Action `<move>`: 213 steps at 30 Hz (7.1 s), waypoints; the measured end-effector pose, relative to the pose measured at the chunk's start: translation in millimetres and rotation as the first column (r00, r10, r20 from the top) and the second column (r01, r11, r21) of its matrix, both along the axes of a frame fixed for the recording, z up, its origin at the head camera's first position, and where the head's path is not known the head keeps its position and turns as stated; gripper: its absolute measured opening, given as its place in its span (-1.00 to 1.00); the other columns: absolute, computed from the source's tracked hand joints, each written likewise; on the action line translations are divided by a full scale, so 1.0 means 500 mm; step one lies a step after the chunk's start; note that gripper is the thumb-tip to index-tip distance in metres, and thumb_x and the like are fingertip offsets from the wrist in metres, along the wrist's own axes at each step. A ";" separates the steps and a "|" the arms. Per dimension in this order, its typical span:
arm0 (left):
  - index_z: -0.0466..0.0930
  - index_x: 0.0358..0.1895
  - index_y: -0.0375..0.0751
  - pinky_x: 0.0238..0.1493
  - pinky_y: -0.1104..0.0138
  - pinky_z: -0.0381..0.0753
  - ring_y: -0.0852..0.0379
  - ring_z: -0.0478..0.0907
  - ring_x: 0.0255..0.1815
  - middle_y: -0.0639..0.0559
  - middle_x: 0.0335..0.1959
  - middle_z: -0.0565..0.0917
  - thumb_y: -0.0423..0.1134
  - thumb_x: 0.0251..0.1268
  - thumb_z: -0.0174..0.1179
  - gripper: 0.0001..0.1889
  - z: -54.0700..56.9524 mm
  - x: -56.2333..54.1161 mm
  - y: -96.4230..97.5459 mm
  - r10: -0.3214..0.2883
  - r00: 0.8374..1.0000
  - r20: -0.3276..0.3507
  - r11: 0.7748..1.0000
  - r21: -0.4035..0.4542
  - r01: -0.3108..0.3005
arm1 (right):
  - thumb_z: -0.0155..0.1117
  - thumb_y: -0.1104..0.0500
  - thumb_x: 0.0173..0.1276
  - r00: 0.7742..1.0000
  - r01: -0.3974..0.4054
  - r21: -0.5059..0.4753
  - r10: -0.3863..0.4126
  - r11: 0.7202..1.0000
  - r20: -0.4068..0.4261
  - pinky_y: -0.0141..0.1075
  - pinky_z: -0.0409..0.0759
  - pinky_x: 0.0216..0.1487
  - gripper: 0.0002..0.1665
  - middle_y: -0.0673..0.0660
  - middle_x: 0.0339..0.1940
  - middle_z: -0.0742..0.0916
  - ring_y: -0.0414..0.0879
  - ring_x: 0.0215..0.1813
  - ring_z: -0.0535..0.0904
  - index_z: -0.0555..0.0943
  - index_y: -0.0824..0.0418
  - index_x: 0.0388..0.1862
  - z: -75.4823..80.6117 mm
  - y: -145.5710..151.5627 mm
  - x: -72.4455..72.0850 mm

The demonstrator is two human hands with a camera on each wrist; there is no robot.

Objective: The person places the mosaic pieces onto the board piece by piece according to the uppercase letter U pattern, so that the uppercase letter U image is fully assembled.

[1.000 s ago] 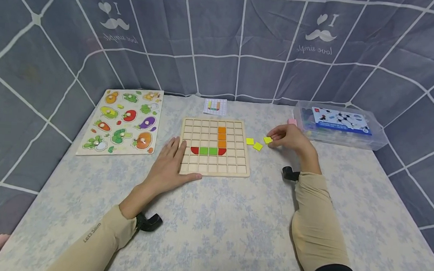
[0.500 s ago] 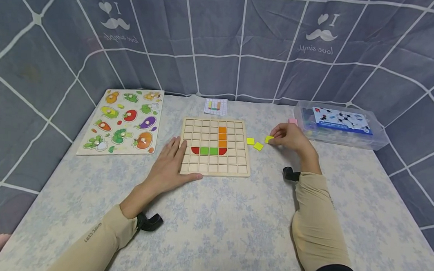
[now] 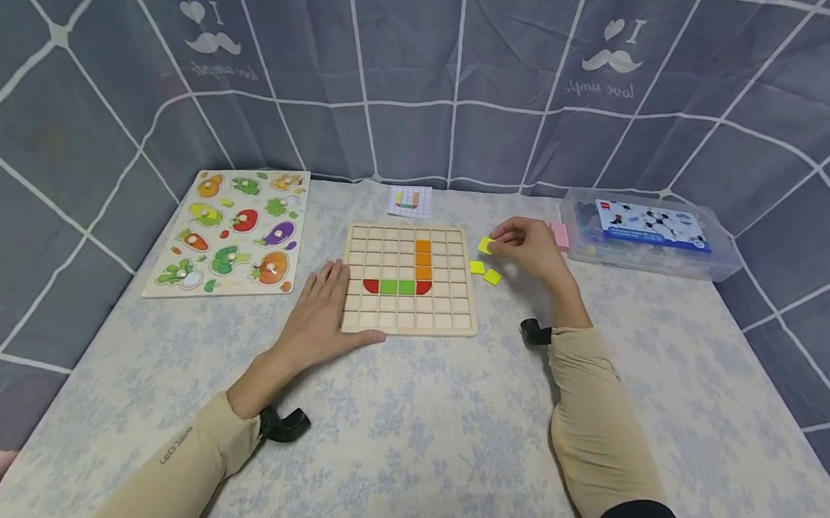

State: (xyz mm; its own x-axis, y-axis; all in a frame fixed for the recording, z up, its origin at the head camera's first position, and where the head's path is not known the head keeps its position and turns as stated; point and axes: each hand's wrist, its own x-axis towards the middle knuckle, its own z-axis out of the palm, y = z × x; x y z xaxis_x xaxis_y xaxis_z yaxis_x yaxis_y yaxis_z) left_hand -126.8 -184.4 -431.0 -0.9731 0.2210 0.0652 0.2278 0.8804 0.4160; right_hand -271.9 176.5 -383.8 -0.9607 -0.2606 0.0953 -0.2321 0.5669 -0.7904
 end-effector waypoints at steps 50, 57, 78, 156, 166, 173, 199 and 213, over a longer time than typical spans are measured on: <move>-0.19 0.70 -0.43 0.76 -0.07 -0.30 -0.22 -0.28 0.79 -0.31 0.75 -0.14 0.49 0.17 0.33 0.37 0.000 -0.004 -0.001 -0.004 1.000 0.014 0.999 -0.044 0.004 | 0.41 0.26 0.48 0.968 -0.242 0.167 0.250 0.956 -0.028 -0.31 0.65 -0.11 -0.90 0.07 -0.29 0.83 -0.12 -0.26 0.69 0.84 0.22 -0.15 -0.006 -0.359 0.067; -0.18 0.70 -0.42 0.76 -0.06 -0.31 -0.21 -0.29 0.79 -0.31 0.75 -0.14 0.49 0.18 0.32 0.36 0.000 -0.005 -0.001 -0.008 1.000 0.013 0.999 -0.037 0.008 | 0.39 0.20 0.52 0.975 -0.204 0.165 0.215 0.965 -0.053 -0.26 0.68 -0.06 -0.84 0.09 -0.18 0.85 -0.07 -0.16 0.72 0.84 0.22 -0.08 0.001 -0.350 0.066; -0.18 0.69 -0.45 0.76 -0.09 -0.29 -0.25 -0.27 0.78 -0.34 0.75 -0.13 0.46 0.15 0.36 0.38 0.001 -0.004 0.006 0.002 1.000 0.012 1.000 -0.023 -0.002 | 0.35 0.11 0.51 1.000 -0.027 0.130 0.028 0.991 0.000 -0.14 0.65 0.03 -0.74 0.18 -0.03 0.83 0.09 -0.05 0.73 0.82 0.21 0.02 0.037 -0.093 0.017; -0.19 0.70 -0.44 0.76 -0.09 -0.27 -0.24 -0.27 0.78 -0.32 0.75 -0.13 0.46 0.13 0.37 0.39 0.002 -0.002 -0.002 0.009 1.000 0.012 1.000 -0.006 -0.008 | 0.43 0.15 0.48 0.973 -0.080 0.109 0.054 0.991 0.224 -0.30 0.50 -0.15 -0.68 0.15 -0.15 0.76 -0.10 -0.16 0.54 0.75 0.30 0.09 -0.006 0.022 0.003; -0.19 0.70 -0.44 0.76 -0.09 -0.28 -0.24 -0.27 0.78 -0.32 0.75 -0.14 0.49 0.14 0.35 0.40 0.001 -0.006 -0.001 -0.007 1.000 0.017 1.000 -0.014 0.007 | 0.38 0.15 0.53 0.989 -0.073 0.104 0.058 0.992 0.140 -0.34 0.62 -0.08 -0.68 0.23 0.05 0.83 -0.12 -0.09 0.67 0.79 0.25 0.16 0.012 -0.004 0.011; -0.18 0.69 -0.45 0.76 -0.09 -0.28 -0.24 -0.27 0.78 -0.33 0.75 -0.14 0.46 0.16 0.36 0.38 0.009 -0.007 -0.003 -0.011 1.000 0.011 1.000 -0.016 0.011 | 0.43 0.16 0.47 0.996 -0.076 0.080 0.072 0.994 0.048 -0.34 0.58 -0.16 -0.75 0.17 -0.17 0.85 -0.04 -0.19 0.69 0.82 0.23 0.03 0.031 -0.067 0.024; -0.22 0.70 -0.41 0.76 -0.06 -0.31 -0.20 -0.30 0.79 -0.29 0.76 -0.16 0.50 0.16 0.34 0.39 0.006 -0.009 0.002 0.000 0.999 0.037 1.000 -0.026 0.001 | 0.46 0.14 0.46 0.990 -0.139 0.151 0.135 0.979 0.036 -0.31 0.63 -0.04 -0.85 0.07 -0.27 0.88 -0.10 -0.17 0.71 0.88 0.13 -0.11 0.016 -0.365 0.012; -0.19 0.70 -0.42 0.76 -0.06 -0.28 -0.20 -0.27 0.79 -0.30 0.75 -0.14 0.50 0.16 0.33 0.38 0.005 -0.008 0.001 0.002 1.000 0.027 1.000 -0.018 -0.001 | 0.38 0.15 0.53 0.982 -0.185 0.140 0.177 0.973 0.071 -0.29 0.66 -0.07 -0.83 0.06 -0.15 0.86 -0.09 -0.13 0.72 0.84 0.17 -0.06 0.025 -0.355 0.024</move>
